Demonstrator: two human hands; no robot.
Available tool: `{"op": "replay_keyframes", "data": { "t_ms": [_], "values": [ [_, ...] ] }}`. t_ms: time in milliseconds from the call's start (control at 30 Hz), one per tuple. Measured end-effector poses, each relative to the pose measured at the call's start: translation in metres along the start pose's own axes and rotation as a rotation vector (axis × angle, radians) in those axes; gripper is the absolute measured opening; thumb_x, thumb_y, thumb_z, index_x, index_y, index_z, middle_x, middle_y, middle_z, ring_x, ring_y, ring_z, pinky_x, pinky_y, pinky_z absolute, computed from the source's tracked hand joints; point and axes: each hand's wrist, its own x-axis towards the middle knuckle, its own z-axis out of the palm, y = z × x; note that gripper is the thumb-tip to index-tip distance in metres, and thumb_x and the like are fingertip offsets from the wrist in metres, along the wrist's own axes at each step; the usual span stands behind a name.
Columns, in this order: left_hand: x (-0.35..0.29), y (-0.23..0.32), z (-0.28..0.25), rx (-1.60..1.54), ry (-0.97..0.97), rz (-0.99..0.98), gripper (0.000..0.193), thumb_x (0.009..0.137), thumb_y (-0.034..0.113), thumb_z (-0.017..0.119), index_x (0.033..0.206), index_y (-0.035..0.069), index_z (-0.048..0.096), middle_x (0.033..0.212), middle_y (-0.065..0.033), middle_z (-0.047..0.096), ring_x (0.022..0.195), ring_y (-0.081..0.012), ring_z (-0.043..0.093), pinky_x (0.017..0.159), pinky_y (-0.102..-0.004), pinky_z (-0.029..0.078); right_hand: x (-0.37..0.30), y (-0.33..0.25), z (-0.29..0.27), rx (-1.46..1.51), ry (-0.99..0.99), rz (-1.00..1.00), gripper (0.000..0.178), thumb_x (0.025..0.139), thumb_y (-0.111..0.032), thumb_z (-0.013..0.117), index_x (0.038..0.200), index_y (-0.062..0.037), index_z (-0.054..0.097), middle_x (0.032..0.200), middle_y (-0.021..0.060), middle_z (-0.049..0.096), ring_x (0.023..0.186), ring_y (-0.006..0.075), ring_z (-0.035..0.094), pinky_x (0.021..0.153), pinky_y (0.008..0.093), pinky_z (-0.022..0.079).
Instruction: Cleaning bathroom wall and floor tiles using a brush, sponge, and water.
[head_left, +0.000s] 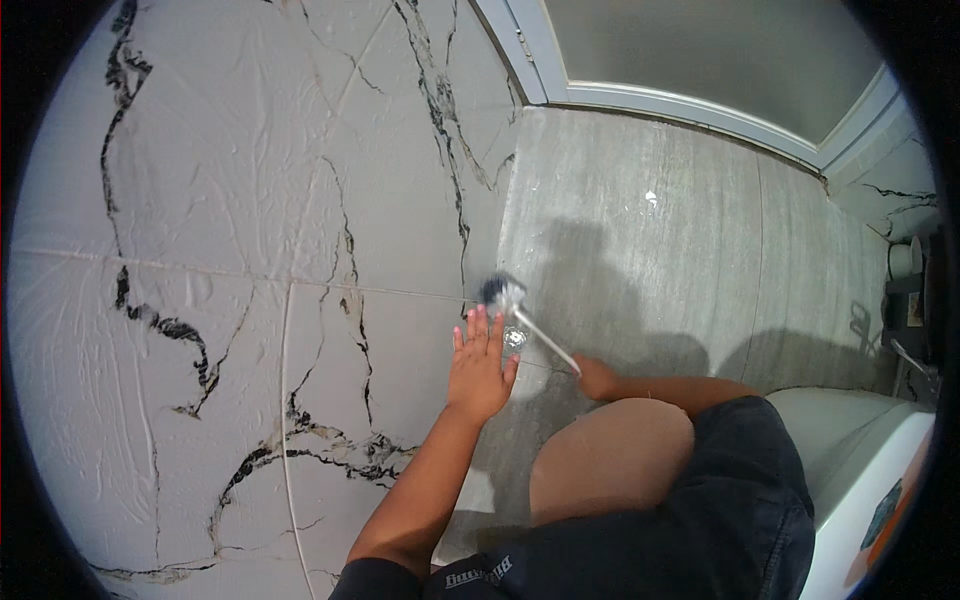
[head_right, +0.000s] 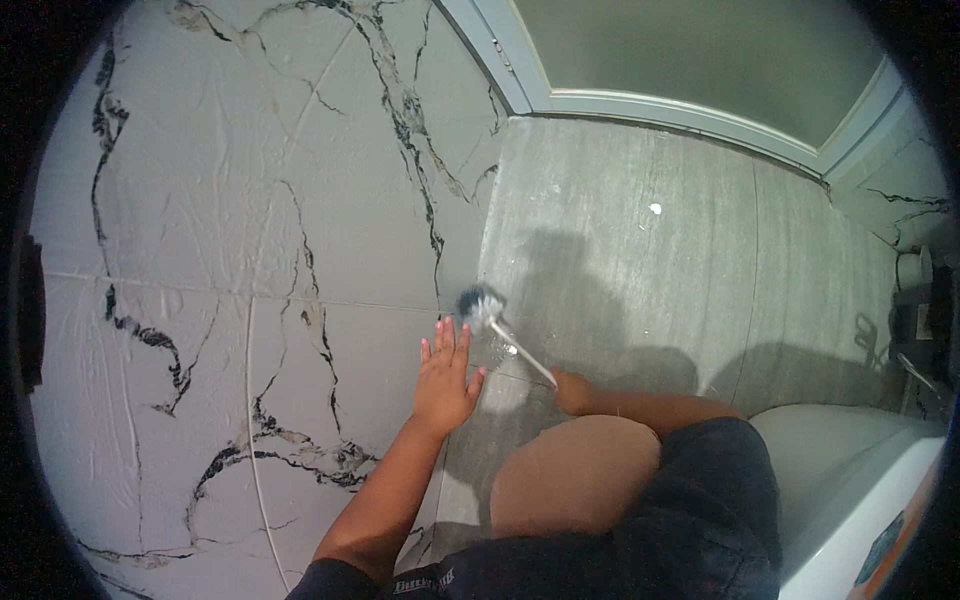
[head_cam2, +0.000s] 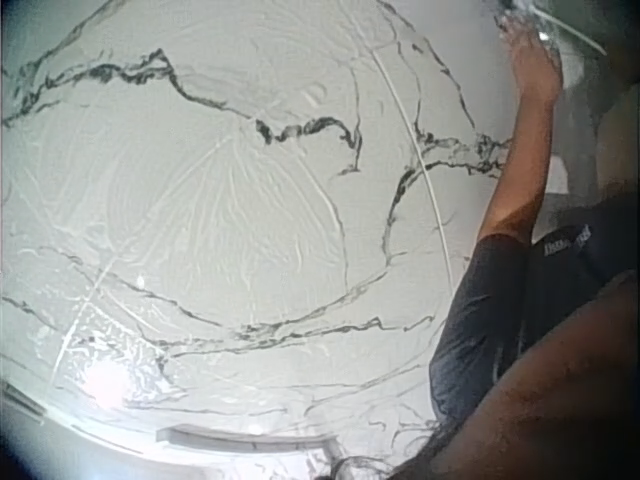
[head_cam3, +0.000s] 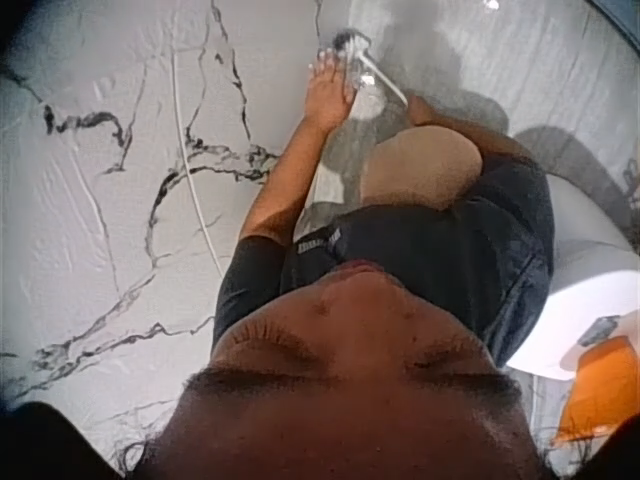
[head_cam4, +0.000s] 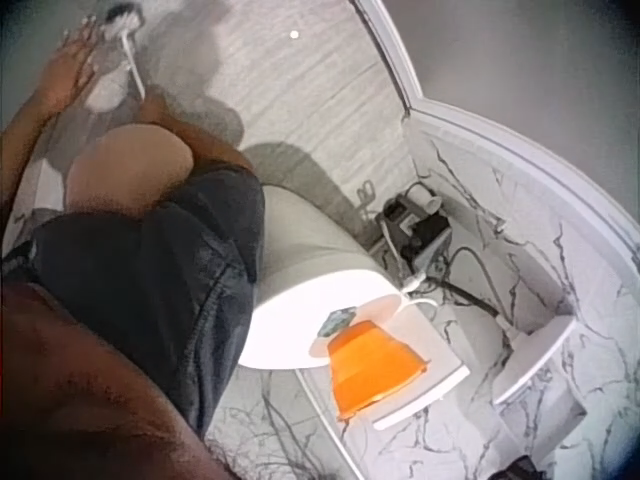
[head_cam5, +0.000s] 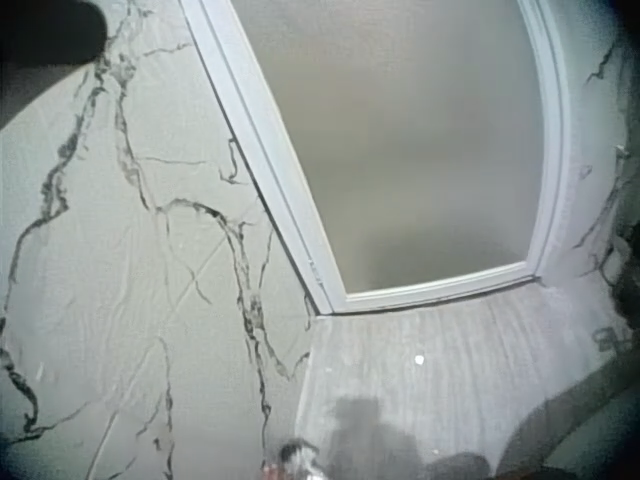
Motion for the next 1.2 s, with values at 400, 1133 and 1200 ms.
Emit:
{"op": "replay_keyframes", "data": {
  "t_ms": [400,1133,1200],
  "values": [
    [0.006,0.007,0.018,0.057,-0.09,-0.017,0.068,0.09,0.028,0.052,0.145,0.002,0.021,0.152,-0.0228,0.012,0.141,-0.0343,0.014,0.114,-0.0464,0.009,0.068,-0.01,-0.03,0.126,0.237,-0.008,0.026,0.087,-0.018,0.05,0.107,-0.0025,0.054,0.1,0.0258,0.06,0.096,0.0435,0.057,0.081,0.051,0.044],
    [-0.024,0.001,0.038,-0.052,-0.122,-0.114,0.069,0.09,0.028,0.051,0.145,0.002,0.019,0.15,-0.0262,0.012,0.141,-0.0378,0.012,0.113,-0.0496,0.008,0.022,-0.001,-0.004,0.447,-0.189,0.191,0.033,0.086,-0.021,0.057,0.108,0.0026,0.052,0.089,0.0185,0.058,0.084,0.0285,0.059,0.075,0.044,0.047],
    [-0.024,0.002,0.038,-0.044,-0.112,-0.118,0.069,0.09,0.027,0.052,0.145,0.001,0.02,0.149,-0.0277,0.014,0.14,-0.0392,0.014,0.112,-0.0505,0.01,0.071,-0.014,-0.035,0.439,-0.2,0.307,0.032,0.087,-0.023,0.058,0.102,0.0049,0.054,0.075,0.015,0.057,0.062,0.0264,0.058,0.055,0.0417,0.048]
  ]
}}
